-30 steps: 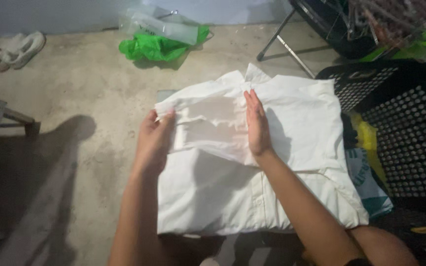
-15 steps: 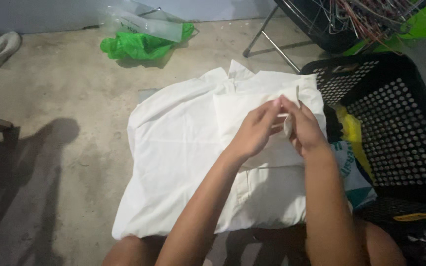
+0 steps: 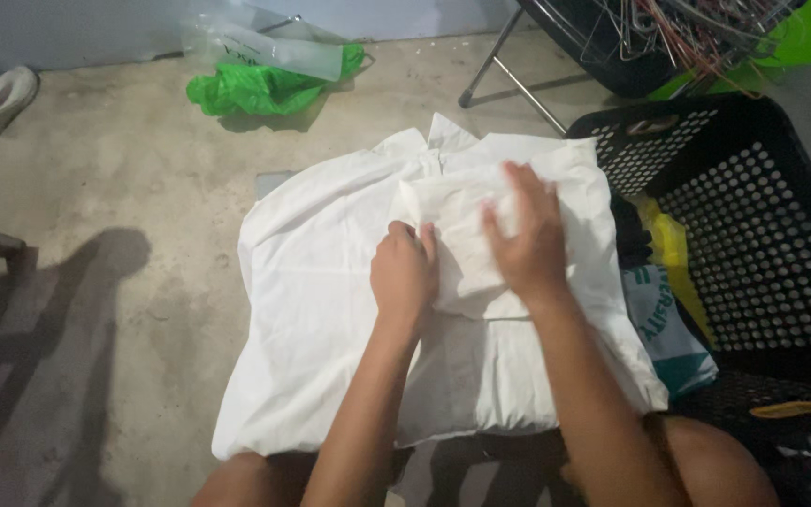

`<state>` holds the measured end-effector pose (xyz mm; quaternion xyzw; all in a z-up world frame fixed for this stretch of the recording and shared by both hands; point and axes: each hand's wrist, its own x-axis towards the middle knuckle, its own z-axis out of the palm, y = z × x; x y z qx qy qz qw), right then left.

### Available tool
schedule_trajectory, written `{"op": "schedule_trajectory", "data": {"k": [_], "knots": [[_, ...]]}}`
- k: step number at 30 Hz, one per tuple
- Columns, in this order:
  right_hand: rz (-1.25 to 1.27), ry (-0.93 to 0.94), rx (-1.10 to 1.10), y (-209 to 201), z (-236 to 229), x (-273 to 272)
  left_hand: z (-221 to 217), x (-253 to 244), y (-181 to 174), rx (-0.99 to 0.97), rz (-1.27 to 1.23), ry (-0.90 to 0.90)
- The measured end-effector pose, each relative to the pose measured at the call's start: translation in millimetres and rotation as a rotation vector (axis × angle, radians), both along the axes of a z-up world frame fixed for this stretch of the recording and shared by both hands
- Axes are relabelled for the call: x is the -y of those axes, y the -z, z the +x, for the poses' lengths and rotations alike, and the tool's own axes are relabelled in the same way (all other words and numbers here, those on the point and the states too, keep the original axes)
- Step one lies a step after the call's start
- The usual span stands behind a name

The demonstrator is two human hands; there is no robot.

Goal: The person picks up a white shirt from a laundry basket, spreads it out on a wooden surface, and folds it by hand, including the sleeves and main body, before placing the folded shirt back into the basket.

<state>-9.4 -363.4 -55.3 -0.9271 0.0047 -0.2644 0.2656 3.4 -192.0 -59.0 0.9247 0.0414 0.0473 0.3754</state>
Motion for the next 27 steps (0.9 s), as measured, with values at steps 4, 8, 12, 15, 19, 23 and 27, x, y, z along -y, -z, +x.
{"op": "schedule_trajectory", "data": {"k": [4, 8, 12, 15, 19, 23, 27], "knots": [[-0.329, 0.047, -0.243, 14.5, 3.1, -28.8, 4.3, -1.9, 4.9, 0.082, -0.078, 0.001], [-0.315, 0.060, -0.281, 23.3, 1.1, -24.6, 4.5, 2.6, 8.8, 0.029, -0.189, 0.024], [-0.284, 0.056, -0.324, 19.6, 7.7, -24.6, 10.7, 2.3, 6.1, 0.131, -0.307, 0.057], [-0.257, 0.040, -0.385, 16.9, 4.8, -20.4, 9.9, 2.0, 4.0, 0.126, -0.392, 0.082], [-0.251, 0.043, -0.456, 16.1, 5.5, -12.3, 10.8, -3.2, -4.1, 0.012, -0.414, 0.050], [-0.263, 0.032, -0.295, 21.2, 3.0, -5.3, 6.7, -6.1, -10.8, -0.023, -0.386, 0.030], [-0.106, 0.241, -0.057, 21.8, -4.5, 10.8, 3.3, -2.8, -9.1, -0.015, -0.230, -0.014]]}}
